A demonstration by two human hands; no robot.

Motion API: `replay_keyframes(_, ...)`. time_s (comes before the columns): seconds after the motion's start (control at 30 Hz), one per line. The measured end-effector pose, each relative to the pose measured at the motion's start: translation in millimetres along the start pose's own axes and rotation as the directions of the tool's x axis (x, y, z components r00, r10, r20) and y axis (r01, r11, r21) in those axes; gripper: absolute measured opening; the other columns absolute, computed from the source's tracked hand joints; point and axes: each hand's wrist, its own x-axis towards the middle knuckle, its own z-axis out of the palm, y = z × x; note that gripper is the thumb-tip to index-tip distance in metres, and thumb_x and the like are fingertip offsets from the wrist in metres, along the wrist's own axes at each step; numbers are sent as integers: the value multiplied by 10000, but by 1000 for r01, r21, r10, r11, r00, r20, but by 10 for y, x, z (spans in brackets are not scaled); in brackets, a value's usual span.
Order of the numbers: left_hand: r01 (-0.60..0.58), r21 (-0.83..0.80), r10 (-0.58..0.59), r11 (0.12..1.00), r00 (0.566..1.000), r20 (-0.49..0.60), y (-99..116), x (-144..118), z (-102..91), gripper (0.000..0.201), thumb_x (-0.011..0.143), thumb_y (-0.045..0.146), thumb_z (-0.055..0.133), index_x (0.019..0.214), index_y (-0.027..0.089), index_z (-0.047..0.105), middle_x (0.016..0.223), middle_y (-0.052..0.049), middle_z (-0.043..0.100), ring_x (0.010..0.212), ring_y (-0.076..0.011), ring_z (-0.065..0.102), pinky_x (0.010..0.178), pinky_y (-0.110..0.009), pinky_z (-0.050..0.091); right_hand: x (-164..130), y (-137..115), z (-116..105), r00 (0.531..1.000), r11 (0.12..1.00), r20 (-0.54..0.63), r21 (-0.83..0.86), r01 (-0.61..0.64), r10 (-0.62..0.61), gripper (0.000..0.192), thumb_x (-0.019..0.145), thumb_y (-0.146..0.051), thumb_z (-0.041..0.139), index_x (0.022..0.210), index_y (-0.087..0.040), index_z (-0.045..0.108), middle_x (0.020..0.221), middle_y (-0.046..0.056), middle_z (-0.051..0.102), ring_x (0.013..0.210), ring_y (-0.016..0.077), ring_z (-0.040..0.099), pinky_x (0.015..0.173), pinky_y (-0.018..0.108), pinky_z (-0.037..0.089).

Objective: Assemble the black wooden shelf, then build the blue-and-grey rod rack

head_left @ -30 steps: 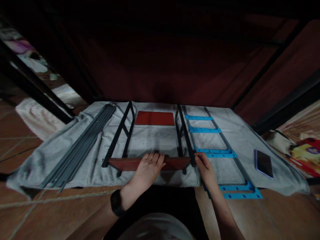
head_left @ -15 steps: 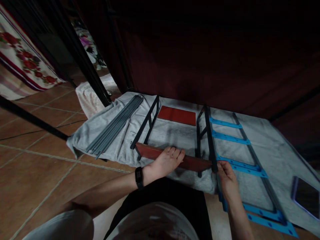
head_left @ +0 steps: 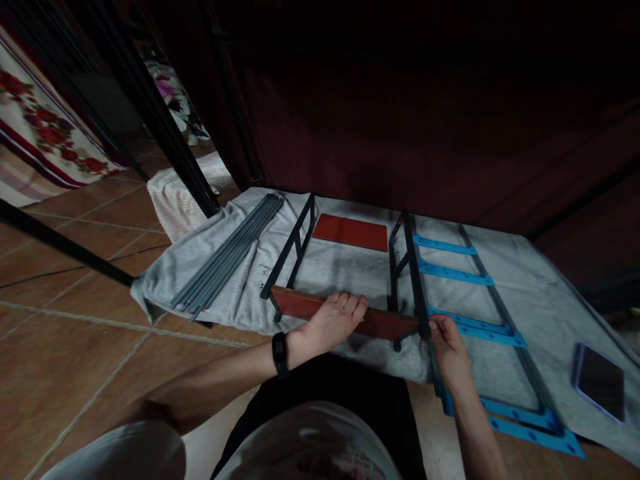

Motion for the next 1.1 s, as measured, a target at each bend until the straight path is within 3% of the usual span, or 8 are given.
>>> replay_keyframes(0.4,-11,-48,9,999,999,-35,-86,26,-26,375,980,212,419,1331,129,521,1087,-121,662,972,-247,625,884,-399,464,-22,-184,112,1000,999,-22,48,15,-14,324,881,-568,507,888,-249,563,723,-9,529,689,195,519,649,315,438)
replay_keyframes(0.6,-18,-46,15,999,999,-49,-127,41,15,356,977,200,427,1296,146,576,1049,-108,692,933,-242,647,839,-395,494,16,-111,106,998,996,12,-53,65,-64,286,929,-488,454,819,-235,527,739,-11,498,729,174,494,691,296,398)
replay_keyframes(0.87,-26,-31,25,999,999,-37,-125,48,16,360,969,181,431,1289,142,591,1042,-112,701,922,-248,655,831,-391,494,57,-152,85,993,995,111,84,-51,42,322,913,-503,478,736,-234,460,677,-28,421,644,150,419,594,273,344)
replay_keyframes(1.1,-4,-98,-6,995,995,-99,-313,-21,39,380,981,325,451,1296,164,591,1057,-100,723,895,-238,680,819,-377,497,42,-214,49,996,999,82,-24,45,-43,271,929,-491,451,861,-244,540,741,-8,502,716,176,490,652,289,395)
